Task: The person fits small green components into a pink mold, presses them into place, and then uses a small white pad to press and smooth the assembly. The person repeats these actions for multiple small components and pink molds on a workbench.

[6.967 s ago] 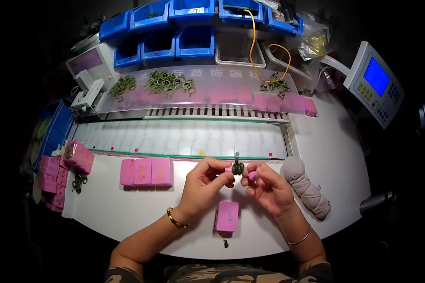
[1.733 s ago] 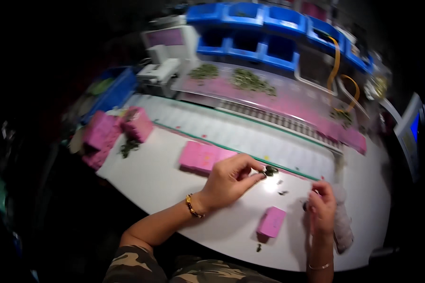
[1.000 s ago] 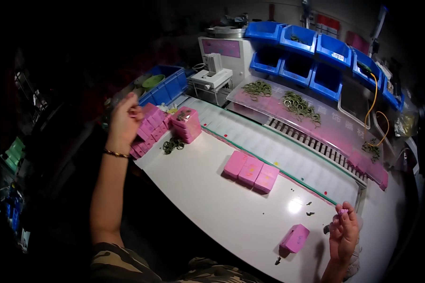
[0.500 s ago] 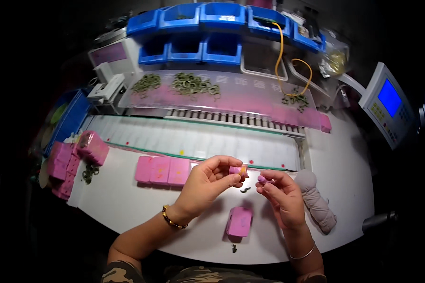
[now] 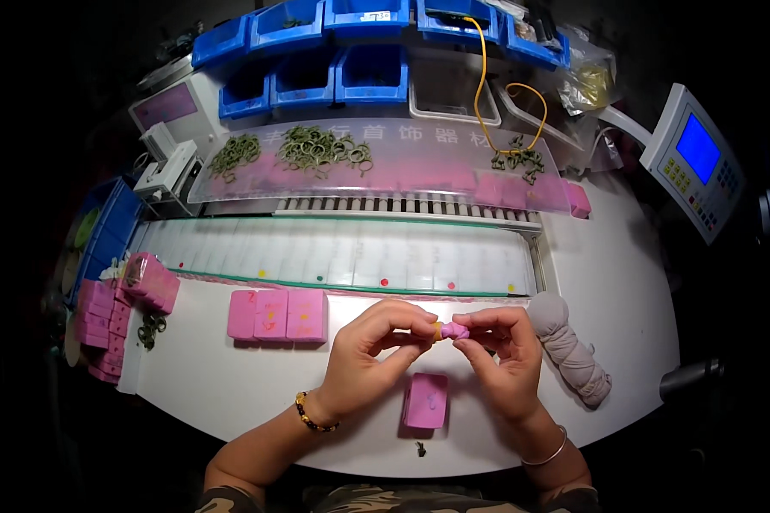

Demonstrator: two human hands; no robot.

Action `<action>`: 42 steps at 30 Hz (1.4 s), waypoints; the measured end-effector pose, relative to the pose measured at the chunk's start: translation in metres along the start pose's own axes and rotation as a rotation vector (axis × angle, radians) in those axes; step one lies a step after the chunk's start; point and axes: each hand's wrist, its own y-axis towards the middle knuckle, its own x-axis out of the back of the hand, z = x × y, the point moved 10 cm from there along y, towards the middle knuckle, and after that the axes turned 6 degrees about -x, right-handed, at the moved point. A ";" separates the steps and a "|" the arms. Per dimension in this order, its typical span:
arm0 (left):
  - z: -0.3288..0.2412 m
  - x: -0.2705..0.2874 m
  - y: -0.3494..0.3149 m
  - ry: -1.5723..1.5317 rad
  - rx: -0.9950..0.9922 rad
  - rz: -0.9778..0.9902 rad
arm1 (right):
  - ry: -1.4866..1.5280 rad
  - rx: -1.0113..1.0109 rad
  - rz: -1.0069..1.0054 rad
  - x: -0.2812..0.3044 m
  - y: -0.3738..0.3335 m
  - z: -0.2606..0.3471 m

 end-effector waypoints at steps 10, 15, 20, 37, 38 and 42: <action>0.020 -0.007 -0.006 -0.330 0.361 -0.011 | -0.598 0.733 -0.022 -0.017 -0.025 0.060; 0.025 -0.010 -0.010 -0.311 0.380 0.042 | -0.638 0.740 -0.006 -0.020 -0.027 0.063; 0.017 -0.008 -0.012 -0.165 0.201 0.002 | -0.449 0.564 0.022 -0.012 -0.015 0.052; -0.053 -0.034 -0.012 0.626 -0.490 0.110 | -0.532 0.292 0.033 -0.026 -0.022 0.045; -0.052 -0.038 -0.013 0.599 -0.483 0.128 | -0.463 0.248 0.069 -0.023 -0.020 0.040; -0.053 -0.046 -0.016 0.621 -0.555 0.149 | -0.130 -0.036 0.153 -0.011 -0.018 0.024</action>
